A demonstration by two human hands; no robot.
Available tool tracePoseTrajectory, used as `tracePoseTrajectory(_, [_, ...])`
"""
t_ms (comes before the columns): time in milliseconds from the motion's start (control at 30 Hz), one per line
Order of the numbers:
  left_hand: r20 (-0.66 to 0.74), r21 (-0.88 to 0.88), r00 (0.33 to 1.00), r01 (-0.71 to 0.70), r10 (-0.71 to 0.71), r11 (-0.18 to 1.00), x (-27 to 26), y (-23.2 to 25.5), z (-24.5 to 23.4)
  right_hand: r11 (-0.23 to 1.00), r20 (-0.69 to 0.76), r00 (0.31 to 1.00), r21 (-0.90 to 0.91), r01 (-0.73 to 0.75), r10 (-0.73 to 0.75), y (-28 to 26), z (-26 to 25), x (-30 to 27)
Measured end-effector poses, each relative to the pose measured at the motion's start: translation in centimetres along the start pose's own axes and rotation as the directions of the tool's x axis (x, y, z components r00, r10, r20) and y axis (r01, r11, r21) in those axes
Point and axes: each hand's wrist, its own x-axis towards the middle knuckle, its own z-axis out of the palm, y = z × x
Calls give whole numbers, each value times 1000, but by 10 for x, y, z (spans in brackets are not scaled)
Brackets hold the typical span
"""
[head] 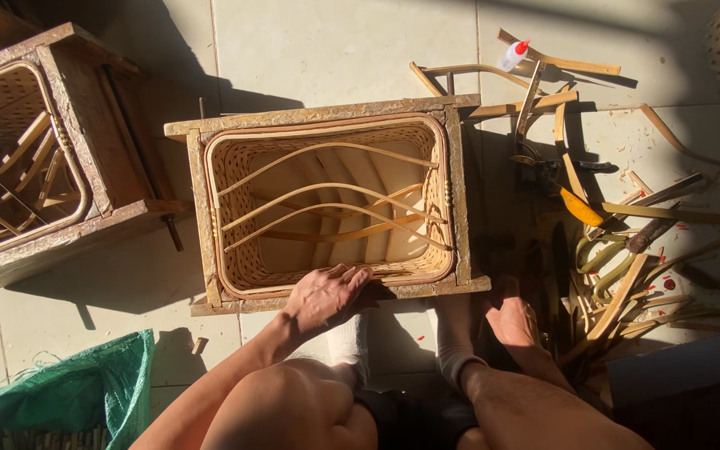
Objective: The person assembles a rectangular woven basket using a wooden mold. They apply glue to the rim, insert thin wooden strips, and secure them with a hammer and pliers. The person also uses a knife to trim excess material and adjusts the basket's position within the mold.
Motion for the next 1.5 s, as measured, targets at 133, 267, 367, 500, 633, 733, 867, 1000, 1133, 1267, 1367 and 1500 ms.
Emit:
tracePoseTrajectory(133, [148, -41, 989, 38, -32, 998, -1, -10, 17, 1000, -199, 980, 10, 28, -25, 16, -8, 2])
tracePoseTrajectory(267, [63, 90, 997, -39, 33, 995, -10, -7, 15, 919, -113, 983, 382, -93, 146, 0, -42, -25])
tracePoseTrajectory(367, [68, 81, 997, -40, 34, 996, -8, -5, 9, 866, -152, 986, 500, 16, 70, -38, -81, -48])
tracePoseTrajectory(500, [-184, 200, 981, -26, 63, 979, -6, 0, -1, 829, -66, 995, 551, 95, -71, -96, -137, -72])
tracePoseTrajectory(633, [8, -41, 1000, 21, -20, 999, -6, 5, -23, 862, -22, 975, 464, 205, -220, -152, -156, -47])
tracePoseTrajectory(733, [-113, -21, 994, -7, 5, 1000, -12, 13, -33, 903, -91, 925, 198, 381, -370, -181, -151, -21])
tracePoseTrajectory(867, [-66, -95, 998, 9, -16, 995, -1, 9, -47, 936, -49, 964, 230, 267, -263, -199, -160, -2])
tracePoseTrajectory(1000, [75, -157, 993, 98, -87, 983, -4, 13, -48, 929, 7, 954, 231, 291, -301, -199, -163, -4])
tracePoseTrajectory(1133, [-85, -74, 996, 19, -25, 997, 3, 18, -58, 934, -40, 949, 170, 314, -312, -204, -163, 9])
tracePoseTrajectory(1267, [287, -14, 947, 156, -145, 988, 17, 5, -95, 914, -31, 936, 207, 349, -350, -220, -171, 21])
tracePoseTrajectory(1367, [-249, -271, 956, 84, -154, 959, 42, -27, -144, 928, 37, 966, 289, 235, -256, -240, -189, 28])
tracePoseTrajectory(1500, [-745, 287, 665, 251, 51, 924, 121, -92, -185, 920, 28, 974, 335, 204, -226, -278, -205, 41])
